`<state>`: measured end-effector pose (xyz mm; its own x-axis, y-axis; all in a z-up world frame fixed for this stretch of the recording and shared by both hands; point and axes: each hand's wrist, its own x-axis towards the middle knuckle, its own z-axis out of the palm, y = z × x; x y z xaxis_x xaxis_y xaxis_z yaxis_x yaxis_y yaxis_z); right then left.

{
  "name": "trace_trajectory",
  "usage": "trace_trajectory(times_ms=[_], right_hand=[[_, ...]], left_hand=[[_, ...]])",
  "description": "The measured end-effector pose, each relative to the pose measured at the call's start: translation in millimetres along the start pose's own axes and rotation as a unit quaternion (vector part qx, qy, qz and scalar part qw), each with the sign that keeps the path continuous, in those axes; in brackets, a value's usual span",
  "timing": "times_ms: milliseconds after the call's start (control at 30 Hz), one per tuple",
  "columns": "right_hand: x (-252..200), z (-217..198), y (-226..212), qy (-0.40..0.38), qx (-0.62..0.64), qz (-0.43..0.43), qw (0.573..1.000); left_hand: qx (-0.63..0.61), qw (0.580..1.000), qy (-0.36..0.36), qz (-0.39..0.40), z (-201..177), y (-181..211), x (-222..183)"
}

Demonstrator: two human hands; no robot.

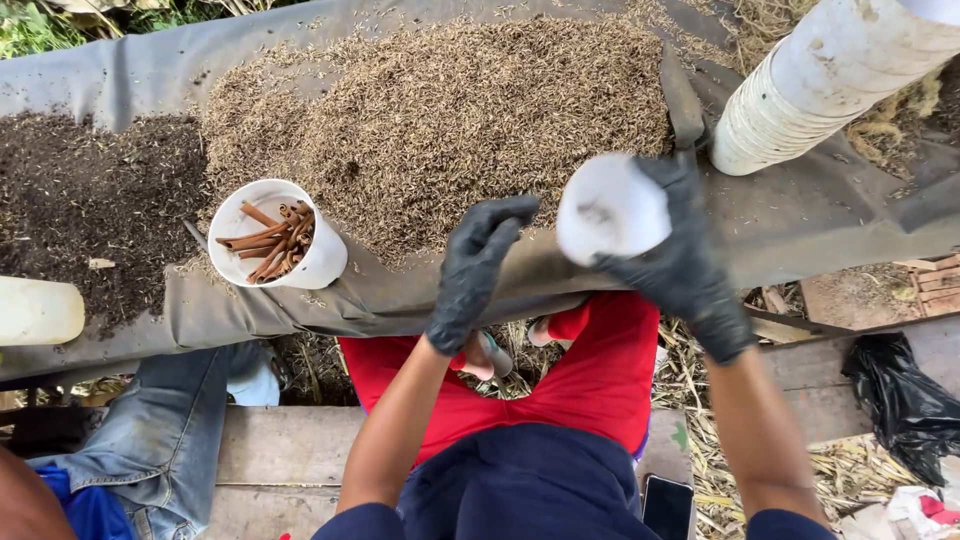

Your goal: Filling plastic cups with soil substrate and planting plant cuttings.

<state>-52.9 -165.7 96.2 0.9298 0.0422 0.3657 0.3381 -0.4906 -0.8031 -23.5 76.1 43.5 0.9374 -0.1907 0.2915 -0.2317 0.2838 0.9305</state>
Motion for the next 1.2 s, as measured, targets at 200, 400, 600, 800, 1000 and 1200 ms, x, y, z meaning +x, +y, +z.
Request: trace_trajectory(times_ms=[200,400,600,800,1000,1200], right_hand=[[-16,100,25,-0.042,0.021,-0.049,0.998],[-23,111,40,-0.086,-0.038,-0.069,0.993],[-33,41,12,-0.077,-0.151,0.019,0.985],[-14,-13,44,0.037,-0.454,0.171,0.874],[-3,-4,104,0.058,-0.503,0.155,0.848],[4,5,93,0.11,-0.42,0.149,0.888]], left_hand=[[0.169,0.981,-0.009,0.095,-42,-7,-39],[0.222,0.964,0.02,0.146,-32,-23,-39],[0.243,0.943,0.073,0.215,-18,-32,-35],[0.232,0.941,0.094,0.229,-17,-44,-37],[0.244,0.939,0.09,0.226,-17,-42,-37],[0.249,0.937,0.09,0.229,-18,-43,-37]])
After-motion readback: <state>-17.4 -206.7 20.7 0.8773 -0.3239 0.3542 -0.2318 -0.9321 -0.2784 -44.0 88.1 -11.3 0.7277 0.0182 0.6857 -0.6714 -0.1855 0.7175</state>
